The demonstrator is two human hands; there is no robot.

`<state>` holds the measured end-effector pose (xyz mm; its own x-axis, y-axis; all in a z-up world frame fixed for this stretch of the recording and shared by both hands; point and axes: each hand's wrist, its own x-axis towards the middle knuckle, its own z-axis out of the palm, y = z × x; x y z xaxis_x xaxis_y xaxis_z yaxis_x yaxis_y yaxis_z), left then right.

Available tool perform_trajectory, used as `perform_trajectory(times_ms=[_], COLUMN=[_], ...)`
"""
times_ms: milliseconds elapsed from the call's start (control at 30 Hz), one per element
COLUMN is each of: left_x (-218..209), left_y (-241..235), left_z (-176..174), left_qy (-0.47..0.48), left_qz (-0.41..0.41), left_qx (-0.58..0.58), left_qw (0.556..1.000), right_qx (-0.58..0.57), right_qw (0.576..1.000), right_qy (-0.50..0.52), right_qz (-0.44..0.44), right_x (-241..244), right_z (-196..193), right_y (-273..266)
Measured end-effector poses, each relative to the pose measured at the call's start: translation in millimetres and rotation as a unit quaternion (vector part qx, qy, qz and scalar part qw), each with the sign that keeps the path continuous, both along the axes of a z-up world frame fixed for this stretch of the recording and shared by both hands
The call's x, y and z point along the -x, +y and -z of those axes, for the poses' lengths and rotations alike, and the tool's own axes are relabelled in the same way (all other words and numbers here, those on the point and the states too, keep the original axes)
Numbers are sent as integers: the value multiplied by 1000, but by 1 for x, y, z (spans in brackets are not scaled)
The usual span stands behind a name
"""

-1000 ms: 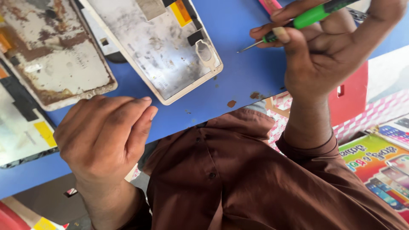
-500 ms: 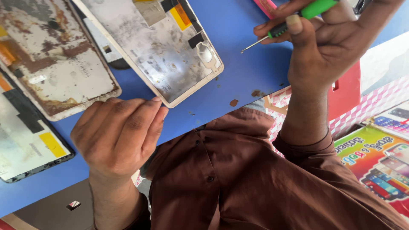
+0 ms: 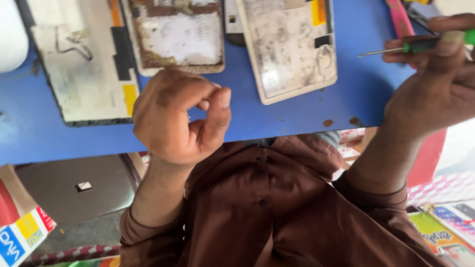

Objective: The person cleans a tablet screen with a pink toothbrush, then uses a green screwdriver to remove screws from the tablet frame. The person handles the tablet and frame throughout the process.

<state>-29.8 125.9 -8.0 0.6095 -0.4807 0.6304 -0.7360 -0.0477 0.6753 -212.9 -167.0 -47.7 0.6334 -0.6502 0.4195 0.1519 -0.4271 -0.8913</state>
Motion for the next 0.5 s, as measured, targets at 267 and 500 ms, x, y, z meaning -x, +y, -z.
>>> perform_trajectory(times_ms=[267,500], left_x=[6,3], left_y=[0,16], left_z=[12,-6], left_qy=[114,39], left_qz=[11,-56], left_qx=[64,69], left_qw=[991,995], right_qx=[-51,-71], right_qw=[998,993], right_qy=[14,91], right_qz=[27,39], right_x=[32,73], right_z=[41,111], right_y=[-32,-84])
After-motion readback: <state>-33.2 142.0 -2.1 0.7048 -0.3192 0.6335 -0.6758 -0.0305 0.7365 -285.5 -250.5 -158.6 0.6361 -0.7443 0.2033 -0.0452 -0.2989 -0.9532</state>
